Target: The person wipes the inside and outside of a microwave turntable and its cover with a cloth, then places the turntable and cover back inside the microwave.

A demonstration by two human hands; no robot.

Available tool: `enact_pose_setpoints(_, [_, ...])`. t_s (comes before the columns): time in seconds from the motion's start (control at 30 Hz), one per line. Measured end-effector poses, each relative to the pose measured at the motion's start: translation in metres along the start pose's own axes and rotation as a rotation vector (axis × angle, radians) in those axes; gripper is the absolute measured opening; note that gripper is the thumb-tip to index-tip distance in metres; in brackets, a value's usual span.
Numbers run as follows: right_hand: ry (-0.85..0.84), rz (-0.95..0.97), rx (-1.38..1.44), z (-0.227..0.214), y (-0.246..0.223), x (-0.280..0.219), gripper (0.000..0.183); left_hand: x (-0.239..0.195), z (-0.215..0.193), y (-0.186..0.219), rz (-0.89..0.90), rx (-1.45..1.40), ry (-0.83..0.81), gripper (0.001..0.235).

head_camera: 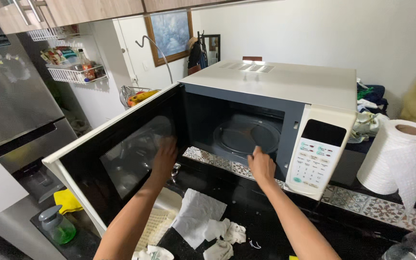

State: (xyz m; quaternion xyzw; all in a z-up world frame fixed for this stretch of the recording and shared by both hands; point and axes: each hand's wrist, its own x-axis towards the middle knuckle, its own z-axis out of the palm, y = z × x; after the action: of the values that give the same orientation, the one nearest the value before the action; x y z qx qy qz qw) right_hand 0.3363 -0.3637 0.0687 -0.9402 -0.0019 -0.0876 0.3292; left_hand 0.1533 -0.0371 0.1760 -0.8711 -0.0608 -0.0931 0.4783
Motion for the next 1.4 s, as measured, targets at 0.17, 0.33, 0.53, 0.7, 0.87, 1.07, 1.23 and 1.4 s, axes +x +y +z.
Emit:
enact_pose_setpoints(0.17, [0.377,-0.732,-0.551,-0.006,-0.003,-0.042,0.070,-0.012,0.027,0.003,-0.014,0.005,0.083,0.060])
enact_pose_setpoints(0.33, [0.548,-0.802,-0.643,-0.006,0.003,-0.046,0.053,0.007,0.096,0.011,0.022,-0.192,0.245,0.057])
enact_pose_setpoints(0.53, [0.674,-0.763,-0.780,0.002,0.013,-0.032,0.051,0.027,0.143,0.020,0.032,-0.407,0.684,0.055])
enact_pose_setpoints(0.7, [0.669,-0.866,-0.702,-0.017,0.028,-0.032,0.030,-0.011,0.116,0.005,0.061,-0.379,0.661,0.058])
enact_pose_setpoints(0.87, [0.558,-0.963,-0.698,-0.025,0.042,-0.025,0.037,-0.038,0.087,-0.002,0.041,-0.311,0.444,0.066])
enact_pose_setpoints(1.07, [0.308,-0.860,-0.763,-0.010,0.054,-0.008,0.076,-0.055,0.046,-0.018,0.075,-0.236,0.290,0.063])
enact_pose_setpoints(1.23, [0.246,-0.837,-0.664,-0.039,0.019,-0.036,0.062,-0.008,0.065,0.002,0.122,-0.393,0.322,0.075])
enact_pose_setpoints(1.4, [-0.094,-0.729,-0.713,-0.064,-0.012,-0.029,0.100,0.047,0.027,0.022,0.241,-0.361,0.412,0.074])
